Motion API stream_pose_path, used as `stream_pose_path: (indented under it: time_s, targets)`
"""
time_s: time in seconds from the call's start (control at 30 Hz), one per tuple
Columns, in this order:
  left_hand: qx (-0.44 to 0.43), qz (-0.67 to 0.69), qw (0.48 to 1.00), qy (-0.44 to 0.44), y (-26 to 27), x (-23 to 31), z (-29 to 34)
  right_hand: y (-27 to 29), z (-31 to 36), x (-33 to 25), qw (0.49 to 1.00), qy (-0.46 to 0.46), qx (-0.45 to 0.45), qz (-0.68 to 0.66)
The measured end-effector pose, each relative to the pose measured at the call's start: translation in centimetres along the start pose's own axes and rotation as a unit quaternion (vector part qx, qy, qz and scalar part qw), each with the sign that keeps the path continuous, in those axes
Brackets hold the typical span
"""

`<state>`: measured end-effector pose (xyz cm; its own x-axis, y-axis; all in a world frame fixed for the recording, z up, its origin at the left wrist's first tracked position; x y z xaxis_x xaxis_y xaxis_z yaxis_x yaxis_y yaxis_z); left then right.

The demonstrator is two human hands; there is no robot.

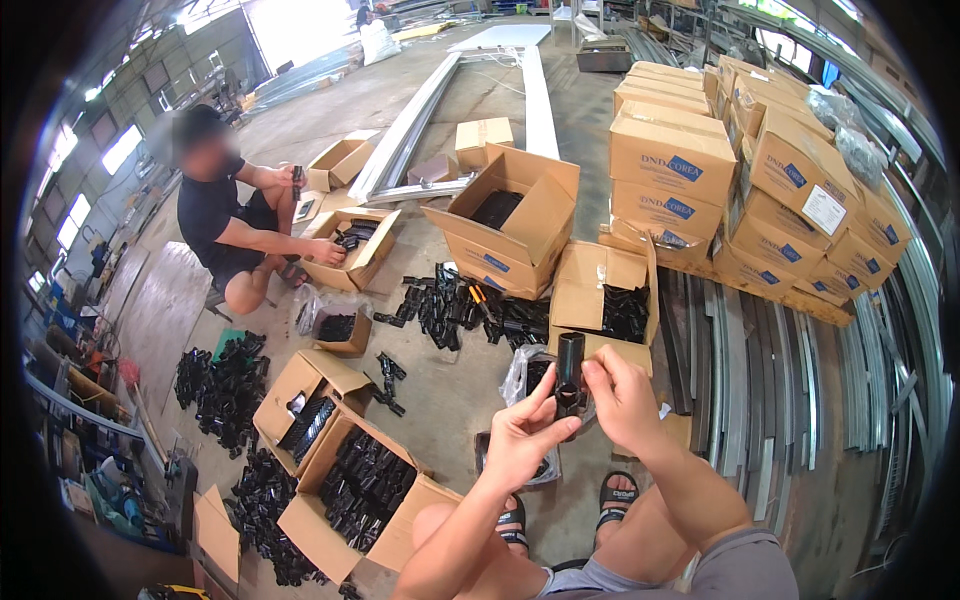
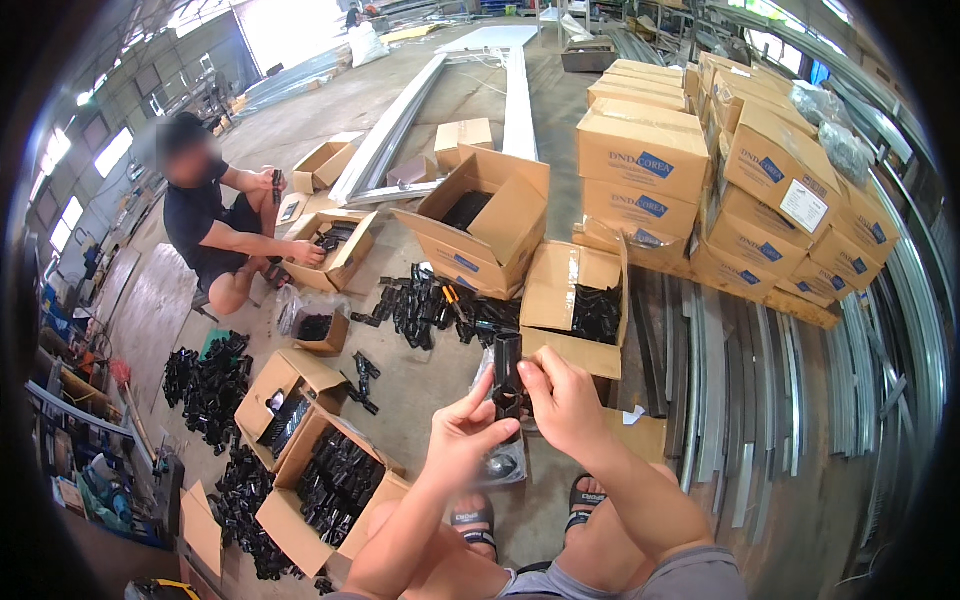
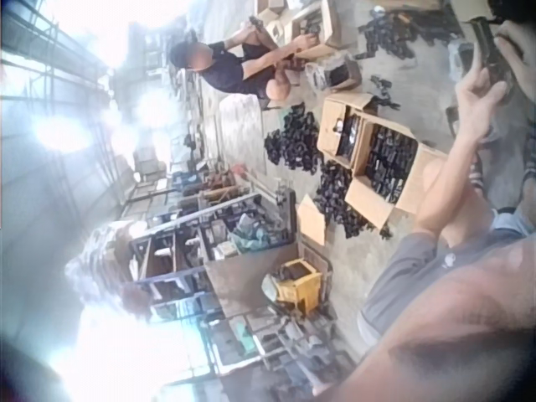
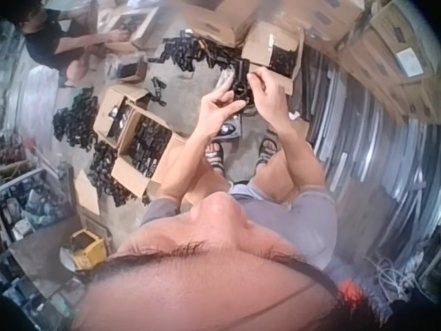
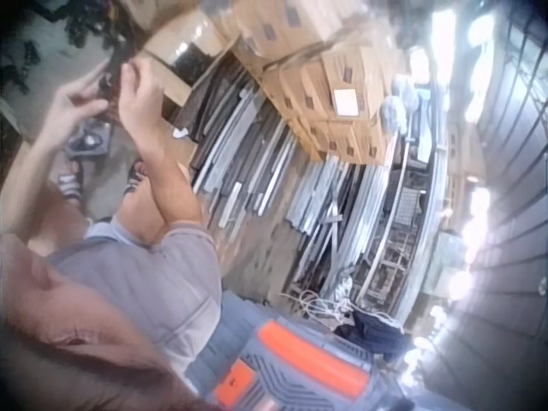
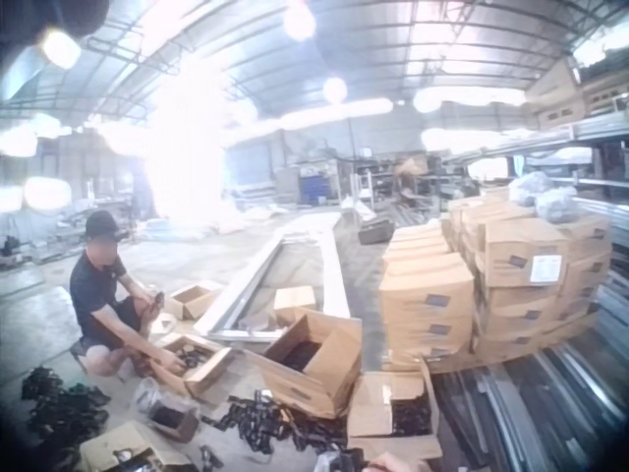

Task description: The person sorts black metal joints by hand, taking them from cardboard boxes and placing them into other boxes on the floor.

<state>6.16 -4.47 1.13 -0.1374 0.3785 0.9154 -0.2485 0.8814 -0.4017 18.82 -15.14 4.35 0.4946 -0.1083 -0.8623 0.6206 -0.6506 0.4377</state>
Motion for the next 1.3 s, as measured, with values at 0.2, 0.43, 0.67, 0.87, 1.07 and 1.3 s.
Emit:
stream_pose_path:
  time_s: [0.2,0.43,0.67,0.87,1.07,1.3]
  targets:
    - [-0.011,0.033,0.999,0.007,-0.3,0.6,0.1,1.1,0.3,-1.2,0.996,0.044,-0.045,0.058]
    - [-0.027,0.009,1.000,-0.005,0.2,0.3,0.2,1.8,0.2,-0.6,0.991,0.057,-0.115,0.032]
    - [0.002,0.023,1.000,0.010,0.0,0.6,0.2,1.4,0.4,-2.0,0.997,0.015,-0.070,-0.014]
    - [-0.006,0.035,0.999,0.007,-0.5,0.7,0.2,1.3,0.5,0.4,0.994,0.066,-0.062,0.065]
    - [-0.018,-0.002,1.000,-0.006,0.5,0.1,0.4,1.2,0.4,-1.9,0.999,0.035,-0.040,0.008]
    - [0.004,-0.002,1.000,0.013,-0.5,0.8,0.2,1.2,0.5,0.3,0.995,-0.021,-0.093,0.022]
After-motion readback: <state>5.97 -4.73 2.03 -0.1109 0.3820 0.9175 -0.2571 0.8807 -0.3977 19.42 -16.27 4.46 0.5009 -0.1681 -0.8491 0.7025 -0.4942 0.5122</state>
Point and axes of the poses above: each hand's wrist, its own z-axis away from the middle knuckle, its own y-axis out of the back of the hand, x = y × z, the point moved 1 cm from there along -z, towards the middle knuckle, and after that the axes turned 10 degrees about -x, right-handed, at the moved point
